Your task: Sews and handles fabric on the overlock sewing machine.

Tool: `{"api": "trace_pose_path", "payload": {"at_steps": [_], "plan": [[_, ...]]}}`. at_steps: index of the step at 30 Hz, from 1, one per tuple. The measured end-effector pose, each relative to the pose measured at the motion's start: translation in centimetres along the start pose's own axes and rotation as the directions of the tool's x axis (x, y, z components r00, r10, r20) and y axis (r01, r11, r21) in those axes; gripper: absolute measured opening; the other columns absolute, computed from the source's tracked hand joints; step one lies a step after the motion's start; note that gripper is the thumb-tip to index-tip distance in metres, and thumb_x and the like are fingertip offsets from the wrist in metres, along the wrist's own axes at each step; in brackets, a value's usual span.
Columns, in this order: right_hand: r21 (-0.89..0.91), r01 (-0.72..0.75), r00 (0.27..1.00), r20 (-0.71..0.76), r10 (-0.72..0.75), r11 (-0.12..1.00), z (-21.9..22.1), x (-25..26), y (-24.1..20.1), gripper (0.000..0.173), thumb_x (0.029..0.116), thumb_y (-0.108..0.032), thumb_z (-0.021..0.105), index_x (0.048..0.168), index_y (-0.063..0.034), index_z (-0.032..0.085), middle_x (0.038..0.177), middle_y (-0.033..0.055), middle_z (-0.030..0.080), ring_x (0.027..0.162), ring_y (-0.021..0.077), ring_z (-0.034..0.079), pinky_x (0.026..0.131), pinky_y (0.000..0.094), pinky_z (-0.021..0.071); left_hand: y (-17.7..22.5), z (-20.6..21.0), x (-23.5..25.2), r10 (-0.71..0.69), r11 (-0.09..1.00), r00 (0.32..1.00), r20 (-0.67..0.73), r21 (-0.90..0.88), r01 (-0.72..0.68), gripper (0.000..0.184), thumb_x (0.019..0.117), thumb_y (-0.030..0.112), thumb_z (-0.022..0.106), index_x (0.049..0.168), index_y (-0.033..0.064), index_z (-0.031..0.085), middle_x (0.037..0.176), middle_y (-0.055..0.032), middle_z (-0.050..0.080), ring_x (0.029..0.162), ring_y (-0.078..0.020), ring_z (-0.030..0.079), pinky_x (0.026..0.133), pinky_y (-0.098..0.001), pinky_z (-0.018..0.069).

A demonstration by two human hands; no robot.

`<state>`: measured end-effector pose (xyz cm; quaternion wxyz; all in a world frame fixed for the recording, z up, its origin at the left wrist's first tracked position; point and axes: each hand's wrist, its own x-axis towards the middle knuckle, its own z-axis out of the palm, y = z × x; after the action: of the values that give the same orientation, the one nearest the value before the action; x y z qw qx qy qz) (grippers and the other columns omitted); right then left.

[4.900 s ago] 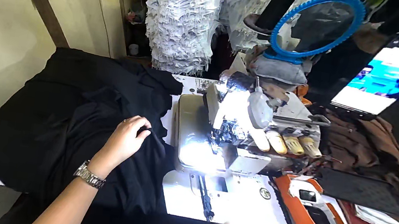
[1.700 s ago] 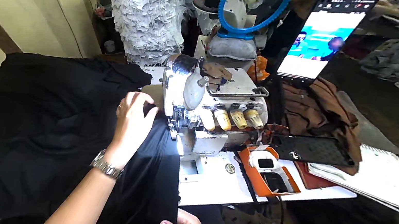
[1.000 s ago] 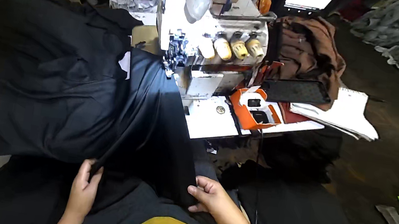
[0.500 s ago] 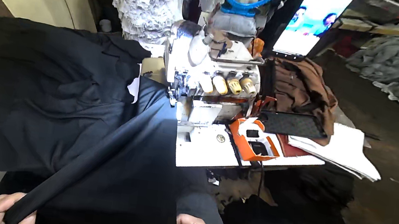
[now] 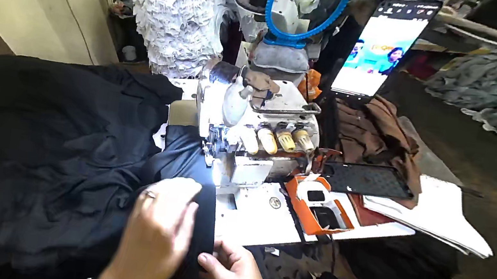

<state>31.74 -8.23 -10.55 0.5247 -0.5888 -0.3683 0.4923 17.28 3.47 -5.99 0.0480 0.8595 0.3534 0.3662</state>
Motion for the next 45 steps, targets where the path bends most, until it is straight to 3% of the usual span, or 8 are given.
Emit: {"api": "trace_pose_path", "payload": {"at_steps": [5, 10, 20, 27, 33, 35, 42, 45], "plan": [[-0.103, 0.197, 0.973, -0.103, -0.208, 0.975, -0.2, 3.8, -1.1, 0.045, 0.0882, -0.007, 0.075, 0.127, -0.0039, 0.053, 0.078, -0.0017, 0.071, 0.065, 0.0076, 0.068, 0.063, 0.0261, 0.0599, -0.8, 4.4, 1.9, -0.06, 0.996, 0.998, -0.012, 0.059, 0.061, 0.036, 0.099, 0.032, 0.054, 0.115, 0.0115, 0.078, 0.119, -0.0043, 0.075, 0.116, -0.0223, 0.07, 0.101, -0.0452, 0.0544], [-0.359, 0.445, 0.858, -0.092, -0.505, 0.821, -0.7, 7.7, -2.5, 0.022, 0.0957, -0.015, 0.065, 0.114, -0.0055, 0.073, 0.087, -0.0014, 0.073, 0.068, 0.0019, 0.067, 0.061, 0.0196, 0.0585, -3.2, 5.0, 5.8, -0.118, 0.993, 0.988, 0.101, 0.031, 0.115, 0.031, 0.0973, 0.025, 0.06, 0.117, 0.0074, 0.075, 0.123, -0.0088, 0.072, 0.122, -0.0252, 0.066, 0.104, -0.0478, 0.0515], [-0.436, 0.445, 0.852, -0.062, -0.519, 0.782, -0.7, 8.0, -3.4, 0.021, 0.0986, -0.018, 0.06, 0.108, -0.0105, 0.077, 0.09, -0.0047, 0.075, 0.065, -0.001, 0.066, 0.059, 0.0176, 0.0574, -5.2, 5.7, 11.3, -0.142, 0.99, 0.982, 0.122, 0.019, 0.141, 0.018, 0.0931, 0.007, 0.065, 0.109, 0.0016, 0.07, 0.108, -0.0162, 0.07, 0.105, -0.0356, 0.067, 0.089, -0.0572, 0.0525], [-0.42, 0.455, 0.85, -0.057, -0.523, 0.785, -0.6, 7.7, -4.5, 0.021, 0.0985, -0.019, 0.059, 0.107, -0.009, 0.075, 0.084, -0.0058, 0.072, 0.066, -0.0033, 0.063, 0.06, 0.0146, 0.0549, -4.9, 4.3, 7.2, -0.442, 0.837, 0.859, -0.258, -0.462, 0.293, 0.023, 0.0979, 0.009, 0.067, 0.116, -0.0019, 0.057, 0.1, -0.0111, 0.065, 0.087, -0.0123, 0.065, 0.077, -0.0286, 0.0563], [-0.421, 0.589, 0.77, 0.033, -0.637, 0.69, 0.4, 8.4, -4.7, 0.032, 0.0996, -0.014, 0.059, 0.128, -0.0027, 0.069, 0.126, 0.0082, 0.069, 0.103, 0.0052, 0.069, 0.086, 0.0197, 0.0588, 0.2, 3.9, 0.8, -0.389, 0.735, 0.837, -0.384, -0.677, 0.03, 0.011, 0.0964, 0.009, 0.065, 0.099, 0.0132, 0.055, 0.1, 0.0056, 0.062, 0.097, 0.0036, 0.061, 0.083, -0.012, 0.0527], [-0.416, 0.65, 0.731, 0.115, -0.673, 0.635, 0.0, 8.4, -4.2, 0.031, 0.0989, -0.009, 0.056, 0.125, -0.0034, 0.071, 0.129, 0.0092, 0.069, 0.118, 0.0097, 0.066, 0.099, 0.0237, 0.0552, 1.1, 4.3, -0.3, -0.33, 0.701, 0.882, -0.336, -0.713, -0.01, 0.008, 0.1003, 0.016, 0.064, 0.101, 0.0173, 0.056, 0.102, 0.0062, 0.061, 0.101, 0.0021, 0.061, 0.088, -0.0139, 0.0522], [-0.692, 0.498, 0.769, 0.074, -0.634, 0.523, -5.3, 7.7, -4.4, 0.027, 0.0951, -0.011, 0.05, 0.101, -0.0092, 0.077, 0.102, 0.0045, 0.072, 0.088, 0.0054, 0.066, 0.078, 0.0217, 0.0559, 1.1, 4.9, -2.4, -0.121, 0.97, 0.93, -0.348, -0.239, 0.037, 0.032, 0.0956, 0.049, 0.067, 0.108, 0.0225, 0.056, 0.11, 0.0006, 0.057, 0.112, -0.0124, 0.055, 0.103, -0.03, 0.0429], [-0.351, 0.709, 0.7, 0.246, -0.671, 0.611, -4.9, 5.6, -7.8, 0.014, 0.1038, -0.024, 0.058, 0.106, -0.0192, 0.07, 0.109, -0.0091, 0.068, 0.106, -0.0014, 0.062, 0.092, 0.0176, 0.0527, 0.8, 4.2, -2.2, -0.125, 0.98, 0.973, -0.195, -0.179, 0.09, 0.042, 0.0879, 0.041, 0.075, 0.119, 0.0137, 0.067, 0.115, -0.0099, 0.069, 0.112, -0.0265, 0.065, 0.098, -0.0484, 0.0501]]}}
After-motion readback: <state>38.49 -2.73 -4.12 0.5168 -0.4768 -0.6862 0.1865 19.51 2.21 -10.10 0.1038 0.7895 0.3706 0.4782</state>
